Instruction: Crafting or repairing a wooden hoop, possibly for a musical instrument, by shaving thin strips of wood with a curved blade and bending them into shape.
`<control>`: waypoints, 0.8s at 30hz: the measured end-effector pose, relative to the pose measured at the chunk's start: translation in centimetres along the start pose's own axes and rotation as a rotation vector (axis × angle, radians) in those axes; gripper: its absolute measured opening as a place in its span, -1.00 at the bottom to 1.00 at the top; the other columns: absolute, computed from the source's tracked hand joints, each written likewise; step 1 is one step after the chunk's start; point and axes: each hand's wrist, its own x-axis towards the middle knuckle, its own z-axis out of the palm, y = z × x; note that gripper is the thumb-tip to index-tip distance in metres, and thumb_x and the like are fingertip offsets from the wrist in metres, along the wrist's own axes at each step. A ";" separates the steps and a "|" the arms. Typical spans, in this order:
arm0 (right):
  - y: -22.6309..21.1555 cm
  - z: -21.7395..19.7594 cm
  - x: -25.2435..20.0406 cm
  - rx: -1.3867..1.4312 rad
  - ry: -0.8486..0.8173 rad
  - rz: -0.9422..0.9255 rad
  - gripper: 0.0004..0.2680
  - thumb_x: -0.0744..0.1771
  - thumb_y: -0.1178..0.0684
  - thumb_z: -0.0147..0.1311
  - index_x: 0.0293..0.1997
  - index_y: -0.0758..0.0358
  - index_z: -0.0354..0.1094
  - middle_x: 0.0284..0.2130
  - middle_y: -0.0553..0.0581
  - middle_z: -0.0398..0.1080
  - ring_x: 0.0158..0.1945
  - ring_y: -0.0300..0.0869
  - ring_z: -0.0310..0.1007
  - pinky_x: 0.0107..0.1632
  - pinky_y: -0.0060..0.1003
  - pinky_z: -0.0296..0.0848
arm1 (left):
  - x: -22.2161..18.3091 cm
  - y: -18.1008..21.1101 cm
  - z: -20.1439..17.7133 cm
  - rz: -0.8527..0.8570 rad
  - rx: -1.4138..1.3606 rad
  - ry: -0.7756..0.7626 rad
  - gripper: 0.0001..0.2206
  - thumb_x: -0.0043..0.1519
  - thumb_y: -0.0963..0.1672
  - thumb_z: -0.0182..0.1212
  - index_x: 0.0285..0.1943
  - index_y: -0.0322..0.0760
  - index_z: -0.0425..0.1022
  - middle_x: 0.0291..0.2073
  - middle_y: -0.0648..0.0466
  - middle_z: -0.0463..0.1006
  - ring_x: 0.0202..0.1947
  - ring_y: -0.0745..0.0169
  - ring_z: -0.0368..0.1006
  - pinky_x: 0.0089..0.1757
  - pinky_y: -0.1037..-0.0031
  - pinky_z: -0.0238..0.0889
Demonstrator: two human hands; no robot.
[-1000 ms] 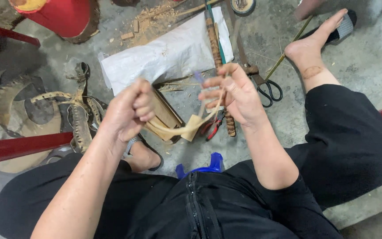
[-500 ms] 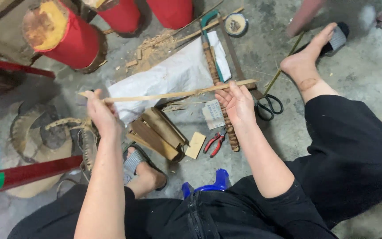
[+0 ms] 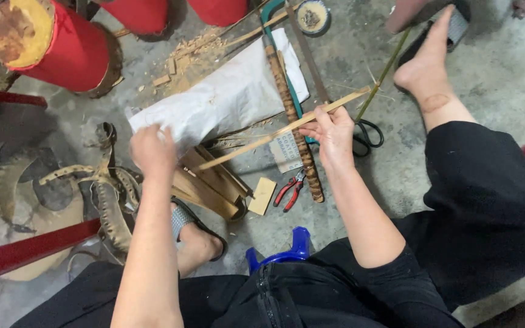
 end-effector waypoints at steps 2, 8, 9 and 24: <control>-0.8 0.6 -0.7 -0.041 -0.022 -0.015 -0.90 0.38 0.12 0.09 -0.10 0.22 0.23 -0.31 0.32 0.54 -0.37 0.03 0.66 -0.27 -0.12 0.75 | -0.6 6.3 -3.5 0.026 -0.701 -0.236 -0.61 0.34 -0.05 0.08 0.30 -0.30 0.47 0.07 -0.24 0.50 0.21 -0.31 0.33 0.17 0.08 0.26; -2.6 0.9 -1.9 0.142 -0.144 0.033 -0.88 0.38 0.12 0.13 -0.06 0.23 0.27 -0.29 0.32 0.54 -0.34 -0.01 0.66 -0.27 -0.19 0.75 | -6.7 16.2 -11.9 0.306 -1.000 -0.818 -0.72 0.27 -0.18 0.04 0.08 -0.38 0.61 -0.42 -0.05 0.64 -0.40 0.19 0.53 -0.19 0.34 0.45; -2.1 0.8 -1.7 0.152 -0.144 0.030 -0.88 0.38 0.12 0.13 -0.06 0.23 0.27 -0.29 0.32 0.54 -0.34 -0.01 0.66 -0.27 -0.19 0.75 | -7.0 16.5 -13.0 0.311 -0.990 -0.815 -0.72 0.27 -0.18 0.04 0.08 -0.38 0.61 -0.42 -0.05 0.64 -0.40 0.19 0.53 -0.19 0.34 0.45; -3.0 6.9 -11.4 0.040 -0.529 0.230 -0.83 0.41 0.04 -0.01 -0.06 0.34 0.40 -0.33 0.37 0.59 -0.34 -0.01 0.65 -0.24 -0.06 0.67 | -10.1 12.9 -20.1 1.005 0.315 0.497 -0.83 0.28 -0.09 0.19 -0.37 -0.02 0.32 -0.53 0.22 0.22 -0.53 0.30 0.33 -0.45 0.57 0.23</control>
